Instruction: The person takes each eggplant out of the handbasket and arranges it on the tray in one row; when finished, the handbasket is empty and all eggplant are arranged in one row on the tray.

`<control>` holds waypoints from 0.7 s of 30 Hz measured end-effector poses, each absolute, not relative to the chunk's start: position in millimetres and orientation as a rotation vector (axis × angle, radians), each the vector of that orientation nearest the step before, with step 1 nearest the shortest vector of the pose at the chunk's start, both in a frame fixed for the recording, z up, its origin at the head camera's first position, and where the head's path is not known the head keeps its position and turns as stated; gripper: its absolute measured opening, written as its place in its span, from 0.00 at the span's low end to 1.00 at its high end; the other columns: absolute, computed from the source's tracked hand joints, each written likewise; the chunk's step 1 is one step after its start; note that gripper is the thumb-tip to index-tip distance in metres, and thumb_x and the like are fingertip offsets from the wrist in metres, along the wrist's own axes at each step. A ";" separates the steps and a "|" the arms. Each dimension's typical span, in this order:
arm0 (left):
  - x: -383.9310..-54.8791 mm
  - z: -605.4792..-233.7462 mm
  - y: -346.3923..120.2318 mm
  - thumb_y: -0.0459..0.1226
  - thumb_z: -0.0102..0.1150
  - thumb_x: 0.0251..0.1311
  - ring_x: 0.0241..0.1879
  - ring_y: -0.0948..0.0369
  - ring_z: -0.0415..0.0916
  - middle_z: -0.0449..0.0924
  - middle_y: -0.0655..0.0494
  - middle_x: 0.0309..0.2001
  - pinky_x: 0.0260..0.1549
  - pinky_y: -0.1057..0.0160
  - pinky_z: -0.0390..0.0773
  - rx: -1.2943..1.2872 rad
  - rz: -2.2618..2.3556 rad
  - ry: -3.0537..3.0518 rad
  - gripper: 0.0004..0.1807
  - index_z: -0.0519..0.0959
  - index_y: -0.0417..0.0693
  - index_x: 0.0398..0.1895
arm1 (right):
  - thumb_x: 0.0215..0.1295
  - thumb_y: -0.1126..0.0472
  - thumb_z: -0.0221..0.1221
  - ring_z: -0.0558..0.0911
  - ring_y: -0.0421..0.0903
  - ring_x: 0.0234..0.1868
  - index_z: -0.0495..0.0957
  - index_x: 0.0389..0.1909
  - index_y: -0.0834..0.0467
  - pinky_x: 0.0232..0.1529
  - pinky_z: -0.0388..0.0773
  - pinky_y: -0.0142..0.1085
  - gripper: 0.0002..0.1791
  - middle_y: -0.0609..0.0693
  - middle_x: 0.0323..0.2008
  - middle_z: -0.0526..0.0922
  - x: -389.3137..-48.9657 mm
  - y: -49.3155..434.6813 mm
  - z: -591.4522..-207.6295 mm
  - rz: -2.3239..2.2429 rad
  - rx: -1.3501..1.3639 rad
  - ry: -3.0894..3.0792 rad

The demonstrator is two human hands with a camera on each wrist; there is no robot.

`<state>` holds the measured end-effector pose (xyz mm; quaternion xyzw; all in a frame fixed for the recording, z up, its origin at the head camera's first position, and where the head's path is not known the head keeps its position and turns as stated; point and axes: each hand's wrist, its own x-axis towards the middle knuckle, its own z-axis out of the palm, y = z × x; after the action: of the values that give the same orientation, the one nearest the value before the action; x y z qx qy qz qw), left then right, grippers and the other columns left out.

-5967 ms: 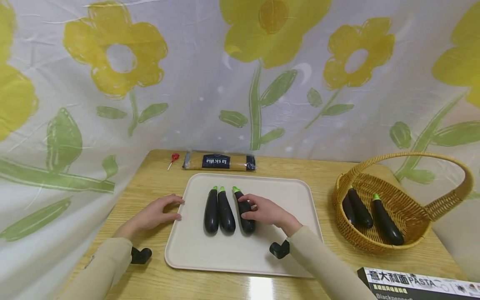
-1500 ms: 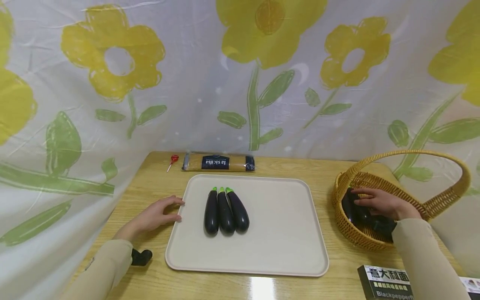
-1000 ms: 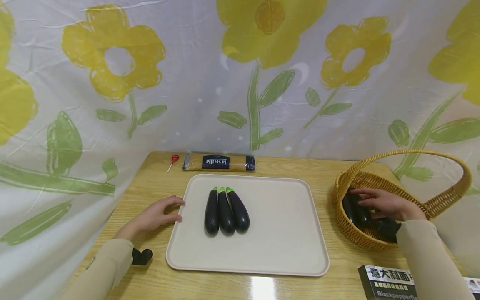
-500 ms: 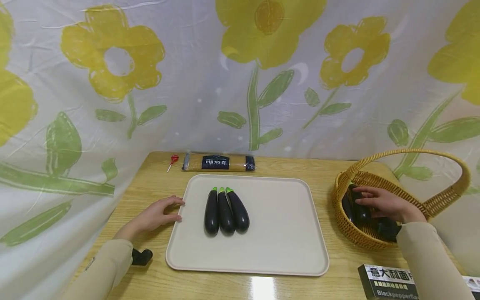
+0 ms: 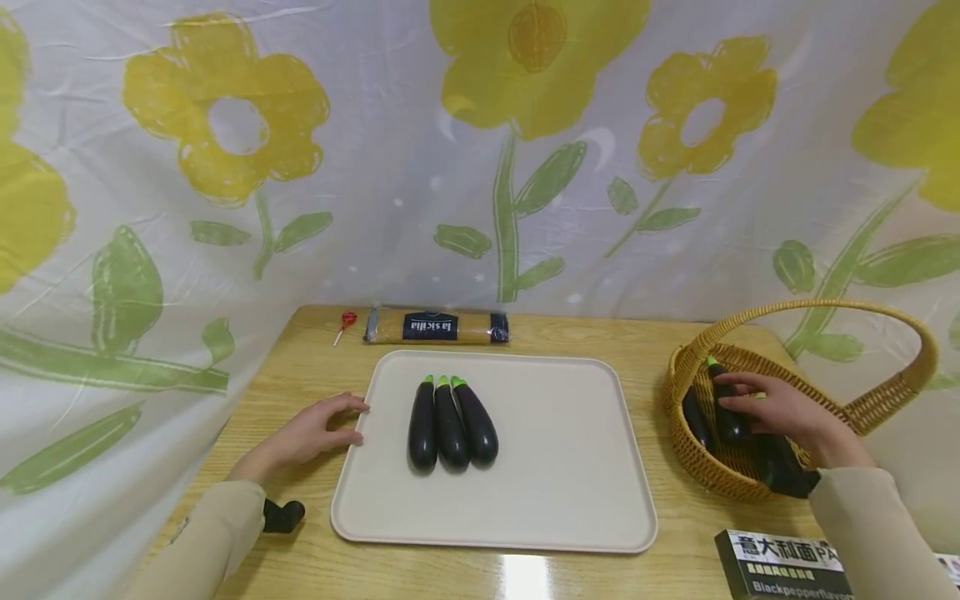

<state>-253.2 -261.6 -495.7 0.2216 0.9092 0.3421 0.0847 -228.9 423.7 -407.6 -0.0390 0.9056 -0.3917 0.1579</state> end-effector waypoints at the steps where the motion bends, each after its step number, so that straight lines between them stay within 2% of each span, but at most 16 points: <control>1: -253.2 -496.2 -262.0 0.44 0.66 0.60 0.70 0.35 0.53 0.68 0.37 0.66 0.67 0.35 0.52 0.654 1.023 2.710 0.24 0.76 0.45 0.58 | 0.72 0.52 0.56 0.79 0.57 0.50 0.60 0.68 0.70 0.43 0.83 0.46 0.34 0.78 0.60 0.61 -225.2 421.7 -406.1 -1.105 -0.114 2.624; 5: -253.7 -498.4 -263.8 0.44 0.66 0.60 0.70 0.35 0.52 0.68 0.37 0.65 0.67 0.34 0.52 0.657 1.013 2.709 0.25 0.76 0.45 0.58 | 0.72 0.50 0.56 0.77 0.51 0.47 0.63 0.68 0.67 0.38 0.82 0.39 0.32 0.72 0.57 0.68 -206.8 412.5 -399.2 -1.034 -0.133 2.749; 8: -253.7 -499.3 -264.2 0.44 0.66 0.60 0.70 0.35 0.52 0.68 0.37 0.65 0.67 0.34 0.52 0.666 1.020 2.710 0.25 0.76 0.45 0.58 | 0.72 0.49 0.55 0.77 0.48 0.46 0.63 0.69 0.63 0.37 0.80 0.38 0.32 0.69 0.58 0.70 -190.9 405.8 -393.6 -1.015 -0.142 2.783; 12: -252.7 -499.0 -263.9 0.44 0.66 0.60 0.70 0.35 0.53 0.69 0.37 0.65 0.67 0.35 0.53 0.678 1.032 2.714 0.25 0.76 0.44 0.58 | 0.73 0.50 0.55 0.79 0.43 0.45 0.64 0.69 0.62 0.37 0.78 0.36 0.31 0.66 0.61 0.70 -170.5 398.2 -387.7 -1.051 -0.168 2.793; 17: -251.3 -497.7 -263.6 0.44 0.66 0.60 0.70 0.35 0.52 0.68 0.37 0.65 0.67 0.35 0.53 0.671 1.043 2.707 0.25 0.76 0.44 0.58 | 0.72 0.53 0.56 0.79 0.34 0.43 0.65 0.68 0.62 0.35 0.79 0.33 0.28 0.66 0.60 0.70 -149.8 392.3 -386.1 -1.139 -0.174 2.779; 19: -251.4 -497.6 -263.7 0.45 0.66 0.61 0.70 0.35 0.52 0.68 0.37 0.66 0.67 0.34 0.52 0.668 1.042 2.706 0.25 0.75 0.45 0.58 | 0.73 0.53 0.56 0.80 0.36 0.45 0.65 0.68 0.62 0.36 0.80 0.33 0.28 0.66 0.61 0.69 -142.3 390.5 -386.4 -1.158 -0.161 2.755; 21: -251.9 -497.7 -263.7 0.45 0.66 0.61 0.70 0.35 0.52 0.68 0.37 0.66 0.67 0.34 0.52 0.667 1.038 2.706 0.25 0.75 0.45 0.59 | 0.73 0.52 0.55 0.80 0.45 0.51 0.64 0.69 0.60 0.36 0.80 0.34 0.29 0.66 0.63 0.66 -135.1 388.1 -386.6 -1.160 -0.143 2.725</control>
<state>-251.9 -263.7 -497.7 0.2234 0.9067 0.3478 0.0835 -135.1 388.1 -386.6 -0.0480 0.9155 -0.3895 0.0880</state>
